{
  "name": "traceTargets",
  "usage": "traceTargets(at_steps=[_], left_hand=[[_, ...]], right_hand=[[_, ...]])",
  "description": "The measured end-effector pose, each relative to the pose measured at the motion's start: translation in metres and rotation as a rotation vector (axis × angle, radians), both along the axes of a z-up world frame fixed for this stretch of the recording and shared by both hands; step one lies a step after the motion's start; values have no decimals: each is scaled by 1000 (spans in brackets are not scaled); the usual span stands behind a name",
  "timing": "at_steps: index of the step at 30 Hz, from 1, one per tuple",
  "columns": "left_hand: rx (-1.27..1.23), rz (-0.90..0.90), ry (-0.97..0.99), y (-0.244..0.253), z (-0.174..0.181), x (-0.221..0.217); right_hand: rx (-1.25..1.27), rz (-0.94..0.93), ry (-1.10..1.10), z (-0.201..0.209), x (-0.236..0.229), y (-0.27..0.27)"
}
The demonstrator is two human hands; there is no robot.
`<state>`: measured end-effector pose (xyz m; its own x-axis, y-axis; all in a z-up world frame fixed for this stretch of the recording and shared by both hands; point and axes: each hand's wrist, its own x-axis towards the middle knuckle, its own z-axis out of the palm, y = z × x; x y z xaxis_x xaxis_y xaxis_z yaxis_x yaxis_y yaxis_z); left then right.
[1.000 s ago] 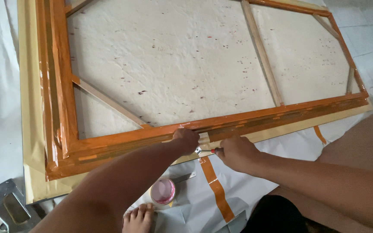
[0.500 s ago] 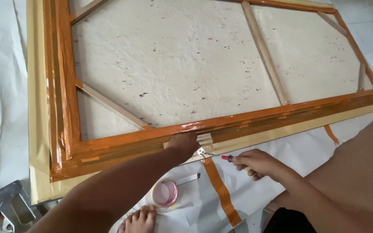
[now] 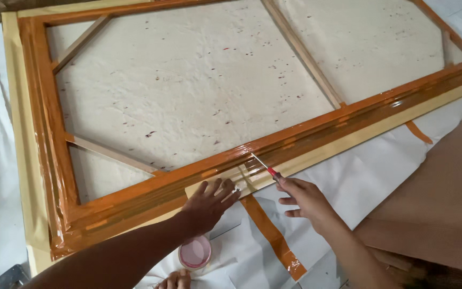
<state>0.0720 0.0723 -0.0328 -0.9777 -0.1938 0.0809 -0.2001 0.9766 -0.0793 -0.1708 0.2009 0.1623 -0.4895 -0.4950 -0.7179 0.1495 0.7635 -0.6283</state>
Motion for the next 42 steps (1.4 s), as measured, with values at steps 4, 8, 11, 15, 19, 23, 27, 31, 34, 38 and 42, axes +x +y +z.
traceTargets(at_steps=[4,8,11,15,19,23,27,31,34,38,42], left_hand=[[152,-62,-54,-13,-13,-6],[370,-61,-86,-25,0,-6],[578,71,-32,-31,-1,-6],[711,529,133,-31,12,-30],[640,521,-42,-53,-40,-58],[823,734,-48,-71,-81,-65],[842,719,-129,-60,-5,-64],[849,696,-100,-62,-10,-59],[815,690,-194,-55,17,-58],[768,720,-273,-53,23,-63],[702,655,-299,-55,-3,-64]], right_hand=[[44,66,95,-15,-3,3],[76,216,216,-12,-1,1],[82,241,247,-20,1,0],[78,236,250,-22,6,-3],[81,245,247,-27,7,-7],[114,265,262,-23,8,-9],[96,251,244,-29,-1,-5],[70,232,236,-31,0,-7],[81,277,255,-23,5,-9],[103,326,263,-16,10,-7],[132,510,372,-47,-12,0]])
